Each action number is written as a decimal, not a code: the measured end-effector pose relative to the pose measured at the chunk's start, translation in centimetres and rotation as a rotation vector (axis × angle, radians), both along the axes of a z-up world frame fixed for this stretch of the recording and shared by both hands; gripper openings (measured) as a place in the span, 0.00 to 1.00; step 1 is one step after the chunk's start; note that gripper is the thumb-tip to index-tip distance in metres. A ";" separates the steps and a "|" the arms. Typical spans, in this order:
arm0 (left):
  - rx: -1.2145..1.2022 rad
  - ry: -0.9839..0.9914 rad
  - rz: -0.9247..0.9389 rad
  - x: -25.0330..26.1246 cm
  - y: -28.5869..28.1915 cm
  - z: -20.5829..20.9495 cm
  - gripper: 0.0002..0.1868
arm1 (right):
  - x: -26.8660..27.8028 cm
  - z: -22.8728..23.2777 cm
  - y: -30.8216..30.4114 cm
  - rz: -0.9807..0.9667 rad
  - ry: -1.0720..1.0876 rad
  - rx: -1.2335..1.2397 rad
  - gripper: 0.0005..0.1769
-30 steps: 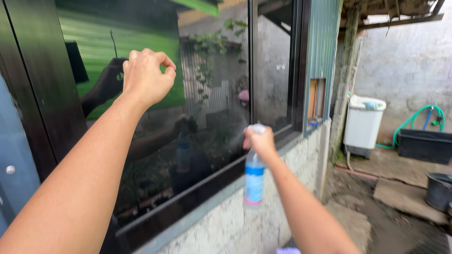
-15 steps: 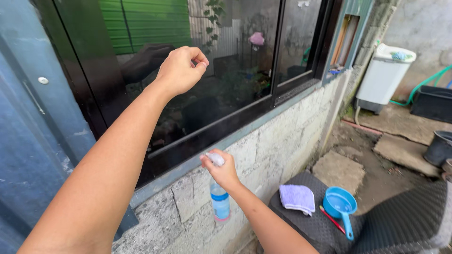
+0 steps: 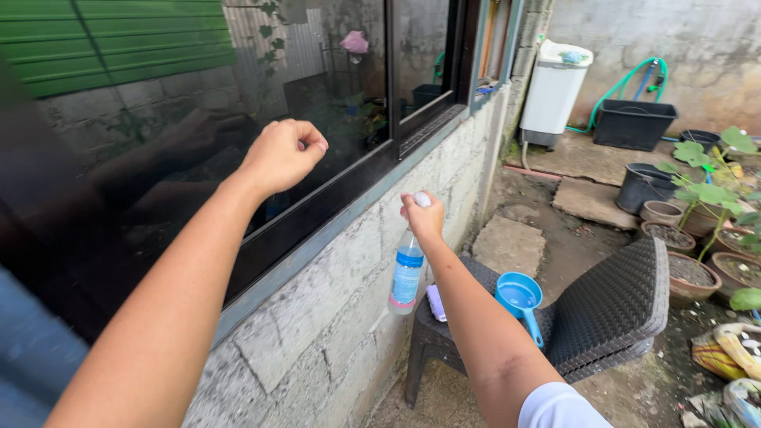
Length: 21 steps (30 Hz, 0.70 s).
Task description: The person prepares a cleaning solution by mixing powder and liquid in a dipper, then sprays the exterior of a window and wipes the glass and frame with a cloth and a small brush.
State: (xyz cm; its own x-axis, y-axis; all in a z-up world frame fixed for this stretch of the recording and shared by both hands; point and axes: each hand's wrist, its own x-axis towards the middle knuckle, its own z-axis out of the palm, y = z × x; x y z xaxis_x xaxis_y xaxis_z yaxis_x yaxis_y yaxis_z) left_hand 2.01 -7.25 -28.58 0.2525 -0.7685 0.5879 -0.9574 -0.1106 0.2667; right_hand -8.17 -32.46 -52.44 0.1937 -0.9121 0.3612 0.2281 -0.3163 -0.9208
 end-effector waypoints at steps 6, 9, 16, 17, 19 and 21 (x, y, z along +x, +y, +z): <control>0.034 0.054 -0.024 -0.4 -7.9 -3.5 0.12 | -0.2 -0.4 -5.0 -0.028 -0.056 0.070 0.12; 0.129 0.099 0.028 -0.6 -13.3 -6.4 0.13 | -0.6 -2.0 -9.1 -0.047 0.009 0.005 0.13; 0.114 0.239 -0.109 0.4 -29.9 -16.3 0.12 | -3.6 -11.0 -22.7 -0.200 0.093 -0.033 0.15; 0.129 0.378 -0.134 0.2 -32.1 -19.1 0.13 | -4.3 -13.8 -24.4 -0.208 0.120 -0.002 0.15; 0.243 0.500 -0.107 -0.3 -35.9 -25.6 0.14 | -6.7 -20.0 -26.9 -0.067 -0.052 0.021 0.11; 0.330 0.578 -0.082 -0.2 -39.9 -31.3 0.15 | -10.3 -25.5 -27.8 -0.141 0.030 0.119 0.11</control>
